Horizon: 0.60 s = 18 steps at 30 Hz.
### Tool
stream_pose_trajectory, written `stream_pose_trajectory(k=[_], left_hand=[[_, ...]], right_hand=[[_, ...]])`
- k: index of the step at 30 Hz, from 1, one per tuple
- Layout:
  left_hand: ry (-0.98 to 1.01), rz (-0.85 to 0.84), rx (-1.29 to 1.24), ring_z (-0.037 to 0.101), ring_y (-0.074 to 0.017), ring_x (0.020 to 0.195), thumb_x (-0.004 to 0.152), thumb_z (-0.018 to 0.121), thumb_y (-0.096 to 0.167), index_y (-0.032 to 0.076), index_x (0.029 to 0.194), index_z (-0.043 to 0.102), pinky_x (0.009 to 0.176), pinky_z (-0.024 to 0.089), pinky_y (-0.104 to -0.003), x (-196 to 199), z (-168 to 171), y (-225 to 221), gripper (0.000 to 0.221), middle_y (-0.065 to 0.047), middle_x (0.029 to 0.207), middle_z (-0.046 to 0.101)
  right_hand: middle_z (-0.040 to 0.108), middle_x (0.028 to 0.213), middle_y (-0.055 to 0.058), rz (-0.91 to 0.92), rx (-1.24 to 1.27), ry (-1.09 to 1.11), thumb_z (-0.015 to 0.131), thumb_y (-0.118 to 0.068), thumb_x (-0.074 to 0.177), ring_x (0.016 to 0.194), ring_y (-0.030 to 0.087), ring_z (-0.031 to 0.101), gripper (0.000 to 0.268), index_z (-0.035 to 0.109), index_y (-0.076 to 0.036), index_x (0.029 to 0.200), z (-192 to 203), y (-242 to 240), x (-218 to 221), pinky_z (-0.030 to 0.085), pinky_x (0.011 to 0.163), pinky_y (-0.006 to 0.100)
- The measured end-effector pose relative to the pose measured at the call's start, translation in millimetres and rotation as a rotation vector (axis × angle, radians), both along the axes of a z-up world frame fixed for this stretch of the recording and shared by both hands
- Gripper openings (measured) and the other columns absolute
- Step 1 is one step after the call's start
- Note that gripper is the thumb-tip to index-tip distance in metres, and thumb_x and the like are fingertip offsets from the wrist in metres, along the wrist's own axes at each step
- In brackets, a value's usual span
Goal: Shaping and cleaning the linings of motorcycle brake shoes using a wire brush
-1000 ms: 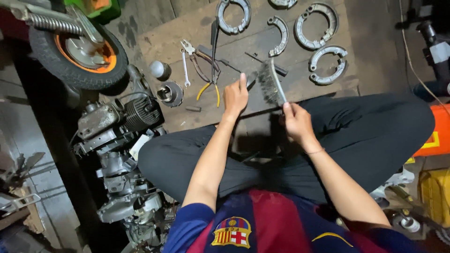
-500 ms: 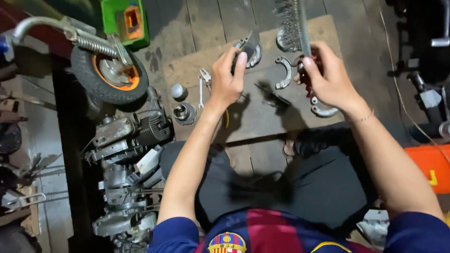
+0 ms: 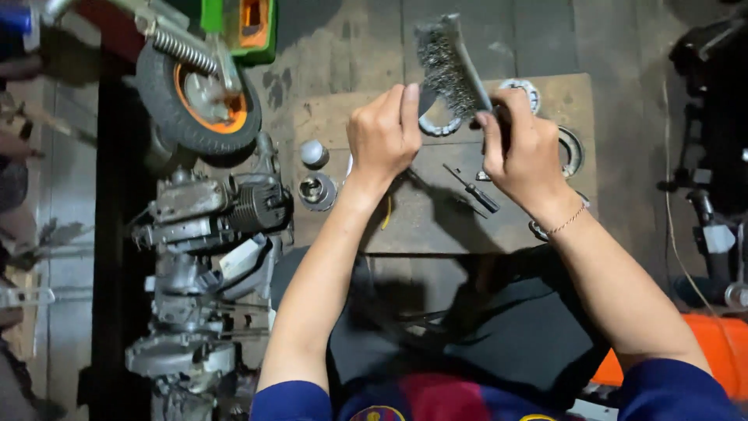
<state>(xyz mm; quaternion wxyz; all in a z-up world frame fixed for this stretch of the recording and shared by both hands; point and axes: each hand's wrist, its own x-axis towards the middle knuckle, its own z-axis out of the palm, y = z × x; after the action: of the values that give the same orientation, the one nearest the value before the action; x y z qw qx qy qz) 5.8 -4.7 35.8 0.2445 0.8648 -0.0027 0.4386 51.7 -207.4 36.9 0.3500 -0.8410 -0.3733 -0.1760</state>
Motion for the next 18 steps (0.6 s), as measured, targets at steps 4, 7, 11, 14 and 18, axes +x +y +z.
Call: stream_pose_trajectory(k=[4,7,11,14,18], left_hand=[[-0.01,0.038,0.062,0.059,-0.025,0.042,0.106,0.05,0.029,0.014,0.07,0.056,0.04,0.047,-0.032,-7.4,-5.6,0.6,0.039,-0.004,0.05,0.049],[-0.02,0.055,0.182,0.056,-0.0222,0.04,0.104,0.05,0.038,0.017,0.069,0.054,0.04,0.047,-0.029,-6.9,-17.8,5.7,0.041,-0.001,0.051,0.046],[-0.026,0.042,0.141,0.061,-0.0272,0.049,0.102,0.053,0.029,0.013,0.079,0.062,0.046,0.051,-0.034,-12.1,-26.8,17.0,0.03,-0.003,0.057,0.052],[0.012,-0.006,0.16,0.061,-0.0286,0.05,0.096,0.057,0.021,0.012,0.077,0.063,0.047,0.051,-0.035,-12.9,-32.8,7.9,0.021,-0.005,0.057,0.052],[0.106,-0.009,0.185,0.06,-0.0233,0.046,0.09,0.061,0.028,0.018,0.072,0.058,0.045,0.05,-0.033,-17.9,-40.1,-3.3,0.021,-0.002,0.054,0.049]], right_hand=[[0.06,0.064,0.006,-0.024,-0.075,-0.019,0.055,-0.02,0.115,0.057,0.038,0.067,0.017,0.055,-0.009,0.128,-2.0,7.6,0.2,0.055,0.061,0.045],[0.054,0.056,0.005,-0.092,-0.151,-0.09,0.053,-0.028,0.118,0.053,0.039,0.067,0.02,0.057,-0.008,0.118,-9.6,6.5,1.0,0.056,0.059,0.042],[0.055,0.054,0.001,-0.171,-0.235,-0.228,0.059,-0.027,0.114,0.051,0.028,0.067,0.019,0.059,-0.015,0.099,-26.7,3.9,-5.1,0.054,0.054,0.036],[0.052,0.056,0.0,-0.182,-0.221,-0.272,0.061,-0.028,0.112,0.052,0.024,0.065,0.025,0.059,-0.015,0.091,-28.4,-1.4,-4.9,0.052,0.052,0.03],[0.049,0.061,0.0,-0.147,-0.171,-0.285,0.065,-0.026,0.112,0.058,0.027,0.064,0.03,0.059,-0.014,0.085,-29.7,-4.3,3.2,0.051,0.051,0.032]])
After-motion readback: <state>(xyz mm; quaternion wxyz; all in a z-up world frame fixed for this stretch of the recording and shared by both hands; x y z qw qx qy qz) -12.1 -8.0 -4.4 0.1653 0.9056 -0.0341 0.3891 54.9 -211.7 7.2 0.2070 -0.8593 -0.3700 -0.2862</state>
